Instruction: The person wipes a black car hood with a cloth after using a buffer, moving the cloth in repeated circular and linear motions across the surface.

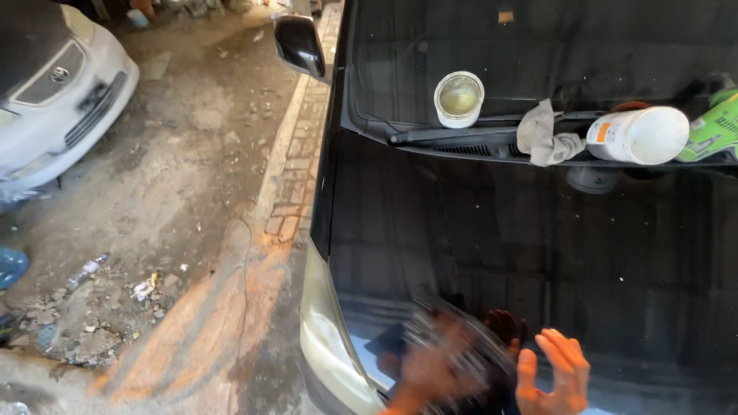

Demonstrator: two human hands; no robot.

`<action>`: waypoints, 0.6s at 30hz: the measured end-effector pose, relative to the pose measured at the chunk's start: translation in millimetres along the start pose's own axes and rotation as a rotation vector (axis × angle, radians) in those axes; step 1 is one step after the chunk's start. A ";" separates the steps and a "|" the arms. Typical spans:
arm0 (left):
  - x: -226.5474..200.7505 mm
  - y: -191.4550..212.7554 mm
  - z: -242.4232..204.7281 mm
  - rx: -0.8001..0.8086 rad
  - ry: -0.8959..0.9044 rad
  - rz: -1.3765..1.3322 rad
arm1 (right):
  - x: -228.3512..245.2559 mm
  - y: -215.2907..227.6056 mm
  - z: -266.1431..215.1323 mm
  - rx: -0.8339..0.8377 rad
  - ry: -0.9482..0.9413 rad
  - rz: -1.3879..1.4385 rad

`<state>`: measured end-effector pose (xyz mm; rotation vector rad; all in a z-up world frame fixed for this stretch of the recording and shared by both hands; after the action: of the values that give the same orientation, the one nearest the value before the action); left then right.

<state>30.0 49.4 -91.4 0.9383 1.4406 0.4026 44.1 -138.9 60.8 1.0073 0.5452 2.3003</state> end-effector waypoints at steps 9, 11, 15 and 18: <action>94.1 296.7 159.2 -0.628 0.290 0.313 | -99.6 -4.3 -68.7 0.178 -0.196 -0.285; 10.8 236.3 195.3 -0.499 -0.124 0.242 | -95.2 0.1 -78.4 0.142 -0.188 -0.295; -124.5 57.7 182.4 -0.171 -0.475 0.290 | -66.8 42.7 -93.6 -0.022 -0.160 -0.310; -177.9 -42.4 118.5 -0.088 -0.637 0.407 | -51.3 78.2 -90.8 -0.151 -0.165 -0.295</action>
<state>103.9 -143.4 -21.8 1.1589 0.6484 0.4099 -22.2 -243.3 19.9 0.9628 0.4153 1.9477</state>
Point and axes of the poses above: each hand's wrist, its own z-axis towards the middle knuckle, its own y-axis out of the back of the hand, x = y × z, the point moved 8 cm from there along z, towards the middle knuckle, and after that the axes turned 14 degrees about x, right-handed, at the moved point
